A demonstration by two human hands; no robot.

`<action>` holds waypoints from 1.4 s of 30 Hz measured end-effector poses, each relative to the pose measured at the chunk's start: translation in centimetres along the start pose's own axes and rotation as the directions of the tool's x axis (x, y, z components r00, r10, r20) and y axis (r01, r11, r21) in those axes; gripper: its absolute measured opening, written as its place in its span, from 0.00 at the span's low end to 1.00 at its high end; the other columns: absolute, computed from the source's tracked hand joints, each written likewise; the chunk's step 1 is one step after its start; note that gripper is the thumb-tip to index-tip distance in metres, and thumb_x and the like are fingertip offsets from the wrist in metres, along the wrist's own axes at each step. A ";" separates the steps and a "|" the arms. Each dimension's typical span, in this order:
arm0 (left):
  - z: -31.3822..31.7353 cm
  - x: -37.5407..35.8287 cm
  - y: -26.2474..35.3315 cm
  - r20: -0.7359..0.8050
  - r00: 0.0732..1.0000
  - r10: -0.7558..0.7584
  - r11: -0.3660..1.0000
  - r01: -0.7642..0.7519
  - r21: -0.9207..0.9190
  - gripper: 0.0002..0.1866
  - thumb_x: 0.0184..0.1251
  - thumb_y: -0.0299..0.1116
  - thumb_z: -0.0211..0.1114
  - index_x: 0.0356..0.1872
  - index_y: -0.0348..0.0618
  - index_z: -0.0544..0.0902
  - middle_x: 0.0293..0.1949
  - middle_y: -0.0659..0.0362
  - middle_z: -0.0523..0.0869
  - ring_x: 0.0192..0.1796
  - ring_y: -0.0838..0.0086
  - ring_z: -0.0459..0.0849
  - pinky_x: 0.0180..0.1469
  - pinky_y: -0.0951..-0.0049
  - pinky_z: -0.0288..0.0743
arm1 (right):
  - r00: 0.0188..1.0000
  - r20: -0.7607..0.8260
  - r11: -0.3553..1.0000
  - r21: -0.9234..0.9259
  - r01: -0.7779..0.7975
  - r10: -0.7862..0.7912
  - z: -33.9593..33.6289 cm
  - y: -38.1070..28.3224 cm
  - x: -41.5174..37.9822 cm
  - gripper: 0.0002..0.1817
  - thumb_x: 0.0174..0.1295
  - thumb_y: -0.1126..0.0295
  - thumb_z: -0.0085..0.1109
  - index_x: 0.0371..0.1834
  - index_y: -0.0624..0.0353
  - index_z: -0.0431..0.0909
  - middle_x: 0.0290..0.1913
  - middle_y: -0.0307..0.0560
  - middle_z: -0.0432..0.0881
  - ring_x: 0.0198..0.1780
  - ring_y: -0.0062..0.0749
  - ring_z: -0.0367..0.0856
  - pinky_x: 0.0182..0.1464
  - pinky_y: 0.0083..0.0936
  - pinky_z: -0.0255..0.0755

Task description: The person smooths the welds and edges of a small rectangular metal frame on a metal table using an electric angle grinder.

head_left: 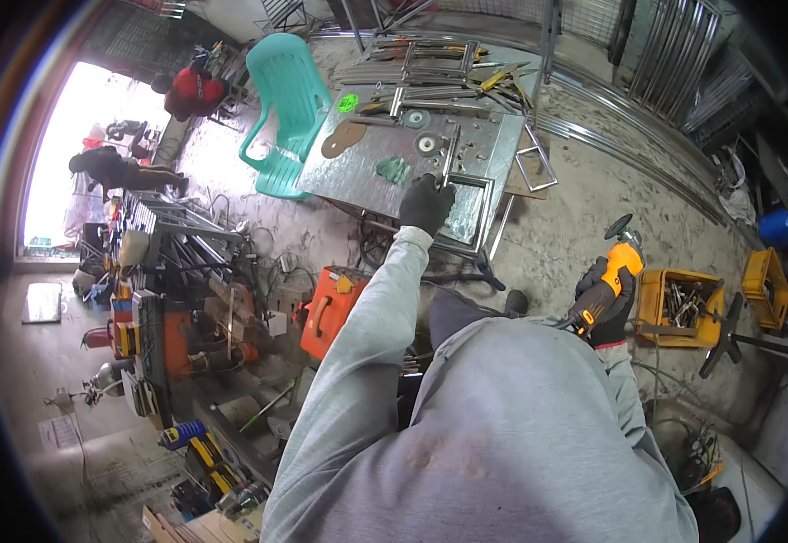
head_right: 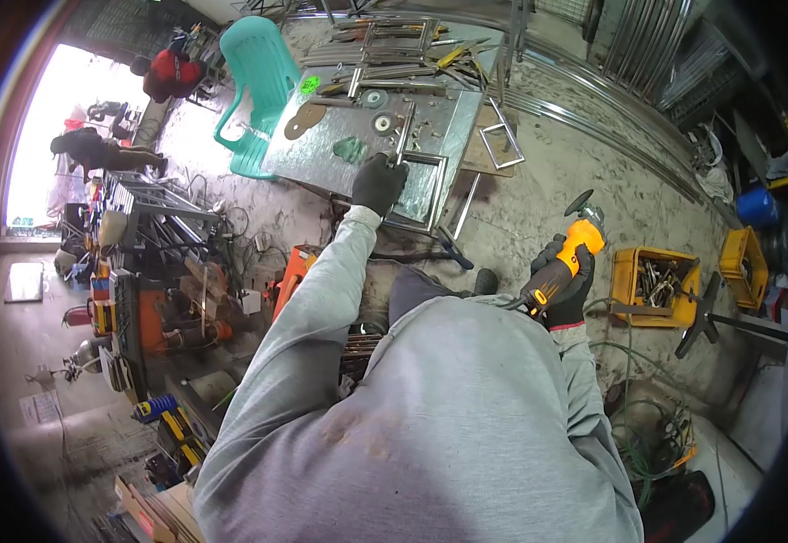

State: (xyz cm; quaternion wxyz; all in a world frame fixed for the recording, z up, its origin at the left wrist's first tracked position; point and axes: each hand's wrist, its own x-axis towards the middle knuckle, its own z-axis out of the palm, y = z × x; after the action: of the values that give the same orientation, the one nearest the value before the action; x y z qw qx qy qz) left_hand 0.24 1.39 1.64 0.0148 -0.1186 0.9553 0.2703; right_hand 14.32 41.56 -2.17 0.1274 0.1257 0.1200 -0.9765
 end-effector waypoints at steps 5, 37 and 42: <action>-0.4 -1.8 -0.9 -0.042 0.992 0.116 0.992 -0.118 -0.035 0.31 0.67 0.46 0.77 0.67 0.40 0.85 0.53 0.41 0.92 0.59 0.45 0.91 0.62 0.47 0.82 | 0.998 -0.060 0.999 0.053 -0.004 0.007 0.2 0.2 0.3 0.25 0.73 0.54 0.69 0.62 0.62 0.77 0.45 0.45 0.86 0.43 0.36 0.88 0.52 0.41 0.86; -6.7 13.0 -4.4 0.025 0.911 0.413 0.862 -0.399 0.312 0.17 0.72 0.43 0.71 0.55 0.47 0.93 0.49 0.46 0.94 0.52 0.50 0.93 0.56 0.53 0.85 | 0.954 -0.233 0.980 0.018 0.200 -0.190 -0.8 0.7 -1.9 0.23 0.73 0.50 0.67 0.54 0.59 0.76 0.37 0.44 0.83 0.37 0.38 0.83 0.44 0.35 0.81; -7.2 13.7 -3.3 0.094 0.986 0.138 0.794 -0.166 0.584 0.17 0.69 0.43 0.70 0.53 0.50 0.94 0.53 0.49 0.96 0.56 0.50 0.94 0.58 0.53 0.85 | 0.944 -0.257 0.976 0.007 0.217 -0.208 -0.8 0.4 -1.3 0.23 0.73 0.51 0.67 0.54 0.59 0.76 0.37 0.45 0.84 0.37 0.38 0.84 0.44 0.36 0.82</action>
State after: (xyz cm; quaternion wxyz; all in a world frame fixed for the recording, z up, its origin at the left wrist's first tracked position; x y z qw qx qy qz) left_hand -11.99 -8.08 4.85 0.0511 -0.0247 0.9977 -0.0368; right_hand 15.82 41.70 -2.63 0.0028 0.2385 0.1313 -0.9622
